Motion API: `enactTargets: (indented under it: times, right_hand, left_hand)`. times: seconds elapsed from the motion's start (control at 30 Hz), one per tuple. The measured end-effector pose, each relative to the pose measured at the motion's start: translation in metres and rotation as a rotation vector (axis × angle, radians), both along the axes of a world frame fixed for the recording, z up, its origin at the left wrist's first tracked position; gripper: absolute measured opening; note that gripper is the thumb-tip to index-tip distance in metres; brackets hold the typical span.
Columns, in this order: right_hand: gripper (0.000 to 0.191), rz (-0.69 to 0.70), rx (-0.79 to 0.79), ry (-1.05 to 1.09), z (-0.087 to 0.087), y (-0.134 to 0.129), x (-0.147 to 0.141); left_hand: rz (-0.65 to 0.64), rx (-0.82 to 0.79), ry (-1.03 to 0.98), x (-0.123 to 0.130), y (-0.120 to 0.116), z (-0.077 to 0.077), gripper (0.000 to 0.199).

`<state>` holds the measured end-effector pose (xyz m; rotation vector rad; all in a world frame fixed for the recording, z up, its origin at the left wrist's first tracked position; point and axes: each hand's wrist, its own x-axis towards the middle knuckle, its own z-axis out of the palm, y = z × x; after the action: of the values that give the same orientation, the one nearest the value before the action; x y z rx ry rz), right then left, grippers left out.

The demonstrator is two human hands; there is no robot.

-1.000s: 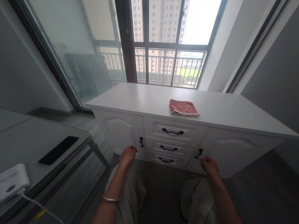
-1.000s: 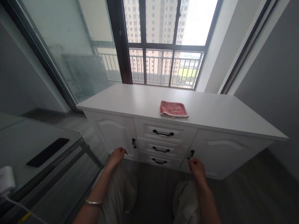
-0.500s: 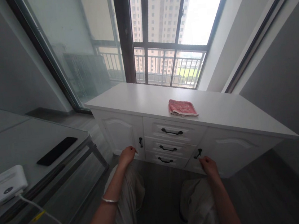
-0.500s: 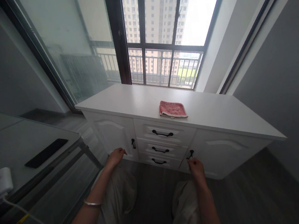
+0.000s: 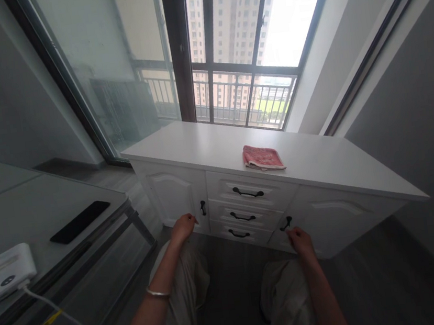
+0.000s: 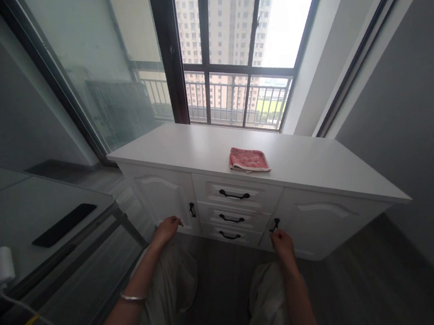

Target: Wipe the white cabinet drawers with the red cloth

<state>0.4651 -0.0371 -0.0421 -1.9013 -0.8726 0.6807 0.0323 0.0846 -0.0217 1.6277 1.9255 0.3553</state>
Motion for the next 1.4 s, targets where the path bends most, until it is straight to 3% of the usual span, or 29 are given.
enactTargets:
  times: [0.33, 0.67, 0.9, 1.03, 1.13, 1.27, 1.4]
  right_hand:
    - [0.049, 0.060, 0.019, 0.001, -0.007, 0.003, 0.001]
    - [0.044, 0.040, 0.025, 0.003, 0.001, 0.002, -0.006]
    - [0.046, 0.045, -0.016, 0.041, -0.002, 0.008, -0.003]
    - [0.039, 0.040, 0.013, 0.077, -0.009, 0.011, -0.002]
    - [0.039, 0.038, 0.009, 0.085, -0.012, 0.014, -0.001]
    - [0.041, 0.040, 0.003, 0.093, -0.012, 0.014, 0.001]
    - [0.044, 0.033, 0.014, 0.107, -0.009, 0.012, 0.001]
  left_hand:
    - [-0.032, 0.005, 0.032, 0.003, 0.000, 0.001, 0.035]
    - [-0.157, 0.134, 0.067, 0.020, -0.016, 0.013, 0.033]
    - [-0.357, 0.431, 0.022, 0.088, -0.025, 0.034, 0.025]
    - [-0.511, 0.619, 0.039, 0.140, -0.005, 0.058, 0.034]
    - [-0.633, 0.646, 0.068, 0.177, 0.015, 0.070, 0.034]
    - [-0.710, 0.608, 0.143, 0.211, 0.037, 0.065, 0.033]
    - [-0.717, 0.593, 0.211, 0.221, 0.043, 0.047, 0.030]
